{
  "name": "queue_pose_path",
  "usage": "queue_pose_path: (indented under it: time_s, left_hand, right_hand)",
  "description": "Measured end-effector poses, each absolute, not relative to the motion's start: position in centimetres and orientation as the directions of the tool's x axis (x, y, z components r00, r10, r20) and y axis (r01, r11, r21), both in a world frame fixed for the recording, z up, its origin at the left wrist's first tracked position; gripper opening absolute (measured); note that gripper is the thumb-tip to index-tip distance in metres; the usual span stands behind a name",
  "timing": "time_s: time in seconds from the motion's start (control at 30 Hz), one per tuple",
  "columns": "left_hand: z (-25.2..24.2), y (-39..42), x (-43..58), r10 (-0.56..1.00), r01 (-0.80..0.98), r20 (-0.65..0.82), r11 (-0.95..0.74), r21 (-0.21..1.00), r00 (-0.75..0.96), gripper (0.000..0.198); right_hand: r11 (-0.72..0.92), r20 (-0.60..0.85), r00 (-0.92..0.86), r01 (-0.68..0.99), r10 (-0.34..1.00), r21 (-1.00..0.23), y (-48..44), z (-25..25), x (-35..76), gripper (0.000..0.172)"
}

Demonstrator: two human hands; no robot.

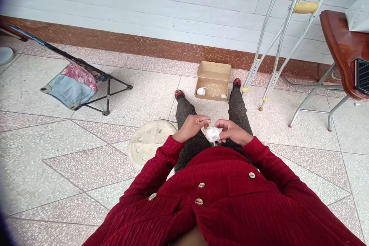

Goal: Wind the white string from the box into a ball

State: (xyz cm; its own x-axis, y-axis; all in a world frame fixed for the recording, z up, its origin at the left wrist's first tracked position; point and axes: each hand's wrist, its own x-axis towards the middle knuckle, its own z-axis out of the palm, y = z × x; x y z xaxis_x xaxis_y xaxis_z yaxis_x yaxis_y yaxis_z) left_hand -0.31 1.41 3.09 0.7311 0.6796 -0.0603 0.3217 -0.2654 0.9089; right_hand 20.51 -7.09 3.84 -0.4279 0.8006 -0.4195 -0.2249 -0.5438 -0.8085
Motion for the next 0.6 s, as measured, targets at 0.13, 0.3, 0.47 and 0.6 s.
queue_pose_path:
  time_s: [0.13, 0.3, 0.47, 0.6]
  left_hand:
    - [1.9, -0.1, 0.6, 0.703, 0.267, -0.120, -0.102, 0.958, 0.701, 0.042]
    - [1.1, -2.4, 0.9, 0.652, 0.305, -0.164, -0.108, 0.946, 0.740, 0.045]
    - [2.3, -1.9, 0.2, 0.671, 0.447, -0.051, -0.433, 0.783, 0.739, 0.041]
    - [2.8, -0.3, -0.4, 0.657, 0.504, 0.013, -0.591, 0.630, 0.754, 0.033]
  right_hand:
    - [-0.458, -0.373, -0.274, -0.418, 0.887, -0.784, -6.4, 6.0, 21.2, 0.037]
    - [-0.249, -0.316, 0.097, -0.423, 0.944, -0.872, -3.2, 5.6, 22.3, 0.038]
    - [-0.305, -0.288, 0.190, 0.066, 0.939, -0.950, -2.4, 1.4, 21.6, 0.041]
    - [-0.385, -0.425, -0.104, 0.272, 0.899, -0.882, -4.6, -0.7, 20.3, 0.036]
